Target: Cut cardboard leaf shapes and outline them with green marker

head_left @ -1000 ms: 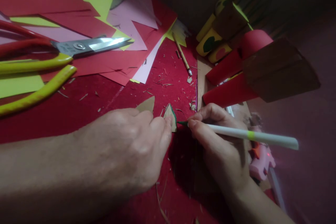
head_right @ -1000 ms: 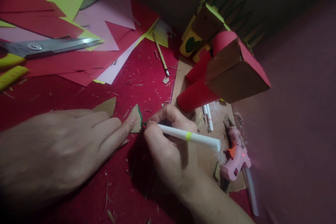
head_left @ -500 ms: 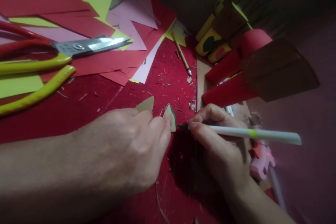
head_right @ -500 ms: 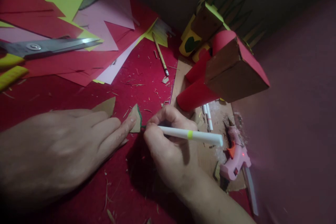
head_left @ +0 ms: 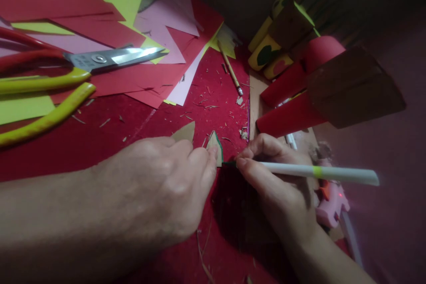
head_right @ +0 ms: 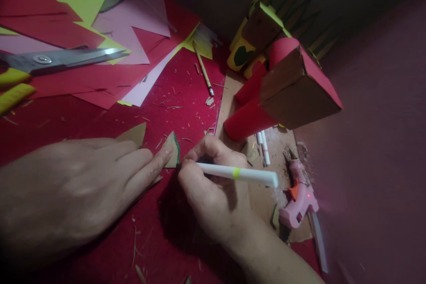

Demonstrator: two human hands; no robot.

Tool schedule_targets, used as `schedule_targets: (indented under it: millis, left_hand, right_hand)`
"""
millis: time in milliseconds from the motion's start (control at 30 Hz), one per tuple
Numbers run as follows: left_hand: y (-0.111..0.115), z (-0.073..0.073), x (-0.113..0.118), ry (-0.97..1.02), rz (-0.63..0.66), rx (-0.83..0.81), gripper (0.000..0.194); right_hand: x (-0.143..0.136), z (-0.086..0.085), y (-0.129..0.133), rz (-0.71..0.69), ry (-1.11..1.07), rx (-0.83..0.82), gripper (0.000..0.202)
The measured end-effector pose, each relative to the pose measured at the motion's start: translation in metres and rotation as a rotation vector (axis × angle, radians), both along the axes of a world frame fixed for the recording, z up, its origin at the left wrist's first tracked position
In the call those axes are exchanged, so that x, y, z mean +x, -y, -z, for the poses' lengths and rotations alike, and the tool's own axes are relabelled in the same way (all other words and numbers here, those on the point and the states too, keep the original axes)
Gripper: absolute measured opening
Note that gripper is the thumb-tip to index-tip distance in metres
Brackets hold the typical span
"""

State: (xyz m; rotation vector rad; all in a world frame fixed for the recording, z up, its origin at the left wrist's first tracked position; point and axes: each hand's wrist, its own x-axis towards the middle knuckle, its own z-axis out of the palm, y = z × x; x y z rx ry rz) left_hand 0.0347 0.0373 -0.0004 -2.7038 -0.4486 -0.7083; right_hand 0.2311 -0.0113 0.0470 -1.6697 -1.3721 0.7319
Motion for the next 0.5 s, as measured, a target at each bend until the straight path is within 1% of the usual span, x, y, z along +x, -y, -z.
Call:
schedule_targets:
  millis: [167, 367, 500]
  left_hand:
    - [-0.0007, -0.0077, -0.0028, -0.089, 0.029, 0.0, 0.042]
    - [0.0003, -0.0084, -0.004, -0.117, 0.019, 0.0, 0.045]
    - [0.0, -0.0089, -0.0039, -0.147, 0.02, 0.007, 0.037]
  right_hand:
    - [-0.0007, 0.0023, -0.001, 0.026, -0.022, 0.038, 0.014]
    - [-0.0013, 0.0008, -0.0019, 0.032, 0.033, 0.024, 0.013]
    - [0.0003, 0.0005, -0.0012, 0.008, 0.005, 0.016, 0.014]
